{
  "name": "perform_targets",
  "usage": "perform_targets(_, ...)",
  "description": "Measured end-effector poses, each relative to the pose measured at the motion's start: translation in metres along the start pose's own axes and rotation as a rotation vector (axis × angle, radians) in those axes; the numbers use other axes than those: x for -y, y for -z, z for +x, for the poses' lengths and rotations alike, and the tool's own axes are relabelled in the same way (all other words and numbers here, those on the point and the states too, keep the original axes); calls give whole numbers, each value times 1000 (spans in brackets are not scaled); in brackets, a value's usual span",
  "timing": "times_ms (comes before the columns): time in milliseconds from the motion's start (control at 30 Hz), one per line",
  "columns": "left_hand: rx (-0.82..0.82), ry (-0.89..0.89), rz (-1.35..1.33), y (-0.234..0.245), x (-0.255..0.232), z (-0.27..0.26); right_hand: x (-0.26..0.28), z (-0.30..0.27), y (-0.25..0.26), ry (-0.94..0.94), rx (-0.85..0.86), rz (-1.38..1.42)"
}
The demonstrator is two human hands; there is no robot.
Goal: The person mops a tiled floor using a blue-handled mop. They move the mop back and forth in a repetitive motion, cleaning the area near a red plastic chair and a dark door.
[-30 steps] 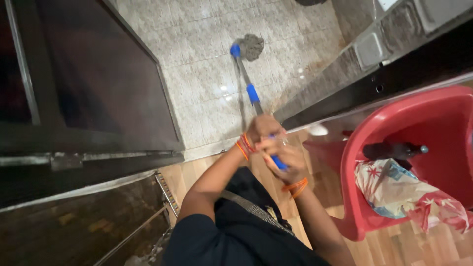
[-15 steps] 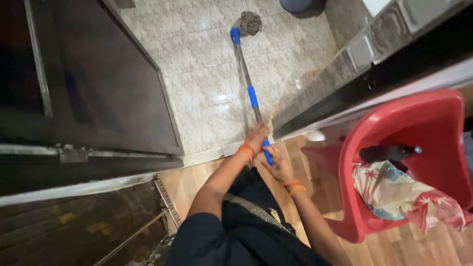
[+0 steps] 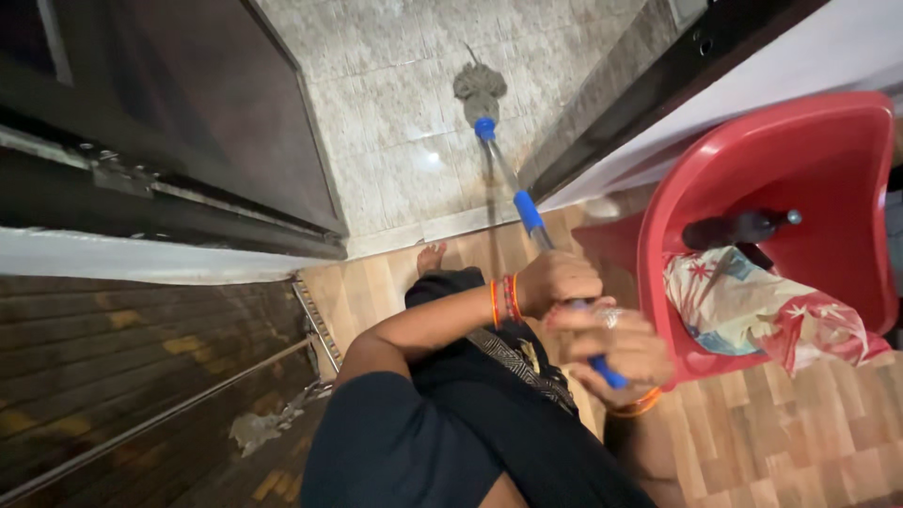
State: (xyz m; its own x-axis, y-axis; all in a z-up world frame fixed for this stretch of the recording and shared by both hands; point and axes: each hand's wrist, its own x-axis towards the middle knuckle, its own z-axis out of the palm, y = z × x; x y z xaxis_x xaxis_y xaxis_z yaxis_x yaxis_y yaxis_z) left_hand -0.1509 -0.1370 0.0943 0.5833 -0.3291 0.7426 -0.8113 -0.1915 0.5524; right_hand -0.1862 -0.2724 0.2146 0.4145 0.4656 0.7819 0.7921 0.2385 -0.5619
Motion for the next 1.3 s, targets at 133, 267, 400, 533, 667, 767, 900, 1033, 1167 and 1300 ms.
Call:
perform_targets(133, -29, 35, 68, 8, 42, -22, -7, 19, -18, -60, 93, 232)
perform_targets(267, -73, 95, 86, 21, 82, -33, -19, 38, -31, -11, 66, 221)
perform_targets(400, -87, 41, 21, 44, 120, -12, -64, 60, -27, 38, 68, 211)
perform_targets(533, -96, 27, -35, 73, 186, 20, -118, 82, -30, -63, -44, 107)
perform_targets(667, -15, 80, 154, 91, 288, 32, -190, 106, -40, -196, -134, -53)
perform_targets(767, 201, 123, 274, 107, 387, 34, -244, 111, -51, -434, -94, -362)
perform_targets(900, 398, 305, 354, 146, 486, 11, -323, 101, -76, -825, 22, -333)
perform_targets(1033, 453, 361, 567, 182, 520, -25, -374, 85, -117, -678, 117, -220)
perform_targets(1167, 431, 403, 524, 211, 499, -52, -369, 77, -130, -680, 188, -9)
perform_targets(1300, 305, 513, 486, 209, 436, -78, -339, 81, -117, -610, 358, 11)
